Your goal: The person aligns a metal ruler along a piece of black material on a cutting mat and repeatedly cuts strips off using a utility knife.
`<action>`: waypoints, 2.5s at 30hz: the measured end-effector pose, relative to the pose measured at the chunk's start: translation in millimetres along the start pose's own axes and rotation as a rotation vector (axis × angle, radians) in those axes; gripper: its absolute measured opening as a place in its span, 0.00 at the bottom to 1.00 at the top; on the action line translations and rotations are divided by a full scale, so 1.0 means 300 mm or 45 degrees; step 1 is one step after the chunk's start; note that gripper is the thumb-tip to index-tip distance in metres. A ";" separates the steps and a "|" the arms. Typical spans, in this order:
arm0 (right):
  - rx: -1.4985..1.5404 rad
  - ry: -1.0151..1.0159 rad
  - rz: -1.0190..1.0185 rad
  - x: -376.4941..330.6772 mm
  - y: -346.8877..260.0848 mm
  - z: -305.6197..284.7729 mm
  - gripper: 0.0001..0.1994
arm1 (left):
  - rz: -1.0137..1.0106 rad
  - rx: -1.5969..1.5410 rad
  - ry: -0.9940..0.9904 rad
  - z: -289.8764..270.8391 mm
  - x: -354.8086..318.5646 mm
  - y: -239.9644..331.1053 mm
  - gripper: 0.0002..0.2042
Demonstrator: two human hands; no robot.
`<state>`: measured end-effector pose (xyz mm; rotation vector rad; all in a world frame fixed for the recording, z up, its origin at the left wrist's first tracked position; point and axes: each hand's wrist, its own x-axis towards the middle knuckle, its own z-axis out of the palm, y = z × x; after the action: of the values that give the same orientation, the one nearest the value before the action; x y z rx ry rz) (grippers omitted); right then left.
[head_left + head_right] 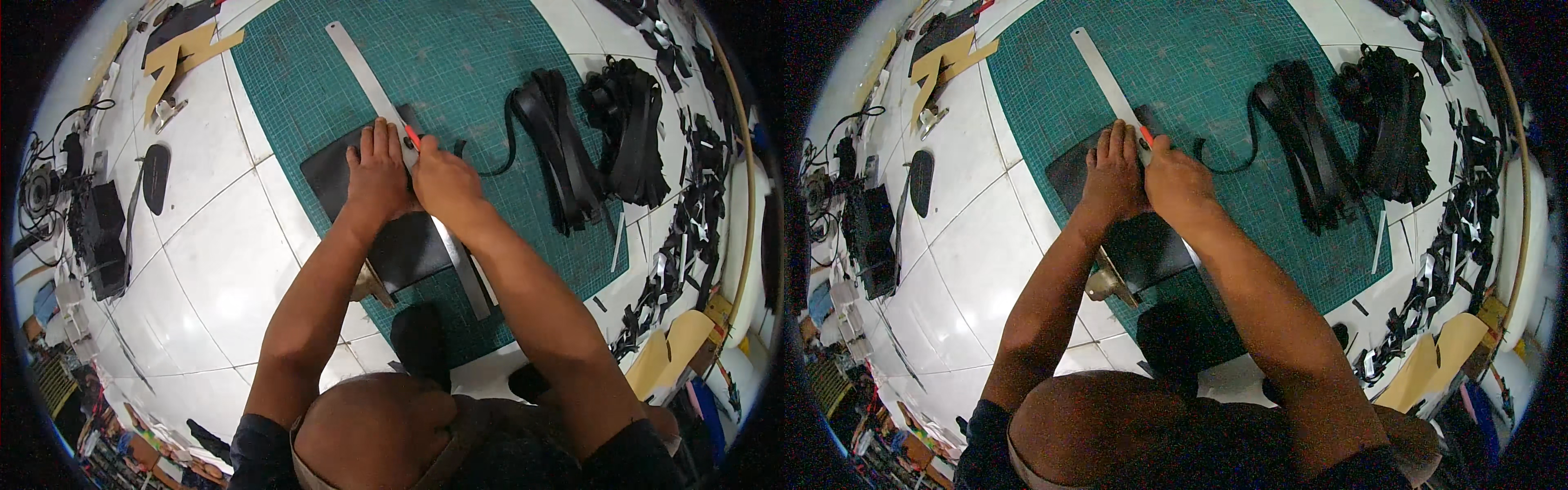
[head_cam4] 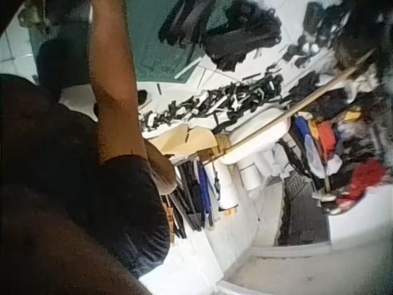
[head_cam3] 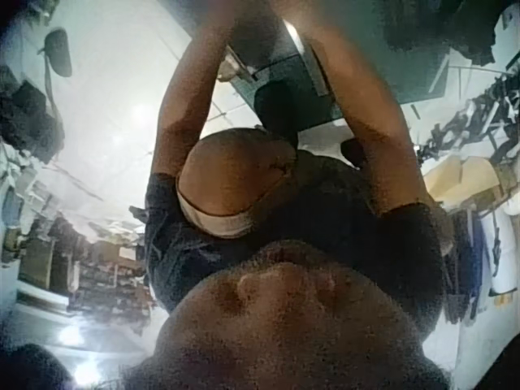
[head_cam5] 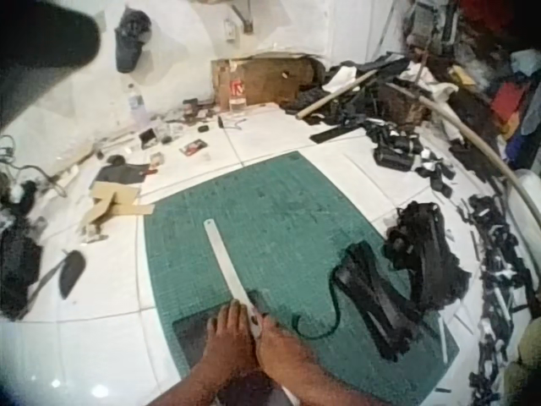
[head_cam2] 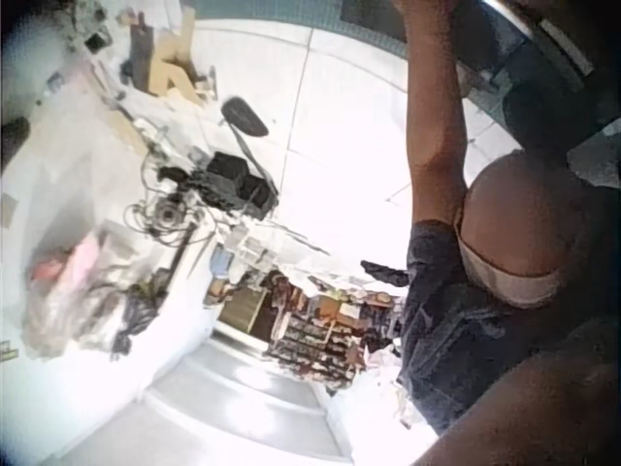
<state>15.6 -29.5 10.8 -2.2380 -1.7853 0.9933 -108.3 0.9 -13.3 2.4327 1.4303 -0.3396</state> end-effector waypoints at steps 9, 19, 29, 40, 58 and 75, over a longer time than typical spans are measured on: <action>0.058 -0.118 -0.009 -0.081 0.072 -0.012 0.15 | -0.010 -0.013 0.017 -0.012 -0.007 0.000 0.66; -0.098 -0.666 0.418 -0.814 0.355 -0.032 0.13 | -0.018 -0.098 0.031 -0.026 -0.018 0.031 0.67; 0.389 0.334 0.082 -0.317 0.273 0.003 0.16 | -0.036 -0.090 0.025 -0.011 0.002 0.034 0.67; 0.533 0.215 0.352 -0.229 0.195 0.118 0.20 | -0.026 -0.158 0.065 -0.013 -0.015 -0.001 0.68; 0.363 0.319 -0.042 -0.724 0.313 0.258 0.23 | 0.035 -0.181 0.081 -0.017 -0.009 0.006 0.66; 0.351 0.251 0.021 -0.693 0.306 0.296 0.18 | 0.094 -0.413 0.049 -0.030 -0.037 -0.044 0.63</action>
<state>23.8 -271.9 -14.6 -2.1012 -1.4542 0.9209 -124.5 1.4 -2.9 2.2300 1.2924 -0.0390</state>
